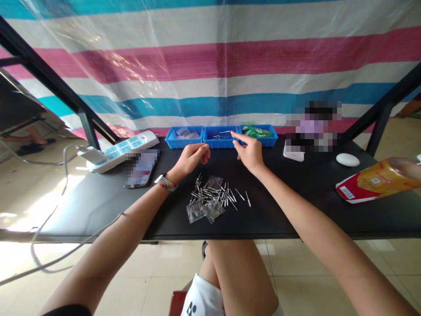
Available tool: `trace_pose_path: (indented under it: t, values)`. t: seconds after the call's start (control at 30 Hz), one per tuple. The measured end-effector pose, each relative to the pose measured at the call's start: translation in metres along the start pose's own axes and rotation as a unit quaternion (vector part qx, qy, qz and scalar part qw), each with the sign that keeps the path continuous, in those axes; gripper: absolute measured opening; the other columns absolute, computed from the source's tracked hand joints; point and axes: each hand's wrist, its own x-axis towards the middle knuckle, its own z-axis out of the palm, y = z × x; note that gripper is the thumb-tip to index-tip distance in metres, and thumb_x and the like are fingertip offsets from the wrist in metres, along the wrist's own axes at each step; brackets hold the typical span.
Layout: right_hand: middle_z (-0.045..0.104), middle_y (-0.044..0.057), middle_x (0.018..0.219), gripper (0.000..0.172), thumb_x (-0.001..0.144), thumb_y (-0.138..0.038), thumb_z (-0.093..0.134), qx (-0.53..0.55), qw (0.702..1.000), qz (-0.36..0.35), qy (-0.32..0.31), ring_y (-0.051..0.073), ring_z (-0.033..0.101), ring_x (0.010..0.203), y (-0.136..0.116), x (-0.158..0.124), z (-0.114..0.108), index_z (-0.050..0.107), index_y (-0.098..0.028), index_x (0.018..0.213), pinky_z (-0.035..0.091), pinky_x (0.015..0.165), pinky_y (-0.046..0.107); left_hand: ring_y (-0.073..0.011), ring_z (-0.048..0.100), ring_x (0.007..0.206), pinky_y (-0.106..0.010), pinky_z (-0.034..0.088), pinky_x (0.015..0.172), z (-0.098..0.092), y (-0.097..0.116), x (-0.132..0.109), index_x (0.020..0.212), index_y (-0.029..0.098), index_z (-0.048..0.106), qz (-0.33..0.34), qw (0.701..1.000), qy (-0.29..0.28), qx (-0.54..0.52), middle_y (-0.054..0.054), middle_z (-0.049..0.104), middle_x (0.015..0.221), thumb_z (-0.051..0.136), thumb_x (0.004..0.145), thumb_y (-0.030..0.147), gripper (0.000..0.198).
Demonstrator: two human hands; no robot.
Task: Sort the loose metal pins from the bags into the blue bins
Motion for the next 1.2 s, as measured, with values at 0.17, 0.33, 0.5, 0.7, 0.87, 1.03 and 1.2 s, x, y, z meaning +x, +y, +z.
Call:
trace_pose_path:
  t: [0.17, 0.33, 0.5, 0.7, 0.87, 1.03, 1.2]
  values:
    - [0.078, 0.006, 0.096, 0.015, 0.089, -0.024, 0.072, -0.05, 0.988, -0.045, -0.136, 0.017, 0.059, 0.067, -0.015, -0.013, -0.001, 0.085, -0.022, 0.098, 0.052, 0.069, 0.033, -0.0154, 0.06, 0.058, -0.028, 0.048, 0.059, -0.001, -0.004, 0.0, 0.07, 0.018, 0.064, -0.005, 1.0, -0.004, 0.01, -0.004, 0.064, 0.061, 0.054, 0.104, 0.064, 0.058]
    - [0.075, 0.005, 0.096, 0.024, 0.076, -0.015, 0.09, -0.065, 0.913, -0.11, -0.387, 0.022, 0.066, 0.089, -0.036, -0.035, 0.004, 0.085, -0.022, 0.098, 0.052, 0.086, 0.036, -0.0152, 0.059, 0.057, -0.027, 0.048, 0.059, -0.002, -0.007, 0.0, 0.071, 0.018, 0.066, -0.003, 1.0, -0.004, 0.016, -0.004, 0.064, 0.062, 0.055, 0.104, 0.06, 0.055]
    - [0.073, 0.006, 0.101, 0.024, 0.08, -0.014, 0.09, -0.092, 0.903, -0.113, -0.403, 0.022, 0.068, 0.095, -0.034, -0.039, 0.005, 0.085, -0.022, 0.102, 0.053, 0.091, 0.036, -0.015, 0.059, 0.059, -0.027, 0.046, 0.06, -0.001, -0.007, -0.001, 0.07, 0.018, 0.066, -0.002, 1.0, -0.012, 0.027, -0.004, 0.064, 0.062, 0.054, 0.105, 0.057, 0.053]
    - [0.073, 0.007, 0.103, 0.03, 0.083, -0.006, 0.084, -0.086, 0.911, -0.1, -0.391, 0.022, 0.068, 0.095, -0.025, -0.036, 0.009, 0.085, -0.021, 0.109, 0.053, 0.091, 0.037, -0.0149, 0.059, 0.057, -0.027, 0.046, 0.059, 0.001, -0.006, -0.002, 0.07, 0.018, 0.065, -0.003, 0.999, -0.024, 0.035, -0.004, 0.063, 0.061, 0.053, 0.105, 0.056, 0.053]
    - [0.07, 0.002, 0.089, 0.03, 0.081, 0.0, 0.075, -0.036, 0.934, -0.052, -0.353, 0.016, 0.065, 0.079, -0.015, -0.034, 0.013, 0.083, -0.02, 0.102, 0.053, 0.079, 0.031, -0.0145, 0.061, 0.059, -0.025, 0.05, 0.059, 0.002, -0.008, -0.001, 0.072, 0.018, 0.066, -0.003, 0.999, -0.045, 0.022, -0.003, 0.065, 0.065, 0.057, 0.102, 0.05, 0.045]
    - [0.07, -0.002, 0.08, 0.025, 0.08, -0.013, 0.077, 0.114, 0.945, 0.064, -0.299, 0.014, 0.065, 0.072, -0.01, -0.024, 0.01, 0.079, -0.018, 0.104, 0.054, 0.074, 0.029, -0.0151, 0.068, 0.072, -0.025, 0.056, 0.066, 0.004, -0.01, -0.001, 0.101, 0.017, 0.074, 0.028, 0.997, -0.071, -0.002, -0.005, 0.076, 0.091, 0.067, 0.089, 0.028, 0.017]
    - [0.073, -0.001, 0.083, 0.028, 0.075, -0.025, 0.085, 0.259, 0.926, 0.168, -0.219, 0.015, 0.07, 0.075, -0.014, -0.019, 0.004, 0.076, -0.019, 0.102, 0.061, 0.079, 0.032, -0.0156, 0.072, 0.085, -0.026, 0.058, 0.075, 0.007, -0.002, -0.003, 0.122, 0.018, 0.075, 0.066, 0.996, -0.035, 0.041, -0.011, 0.078, 0.12, 0.077, 0.086, 0.025, 0.036]
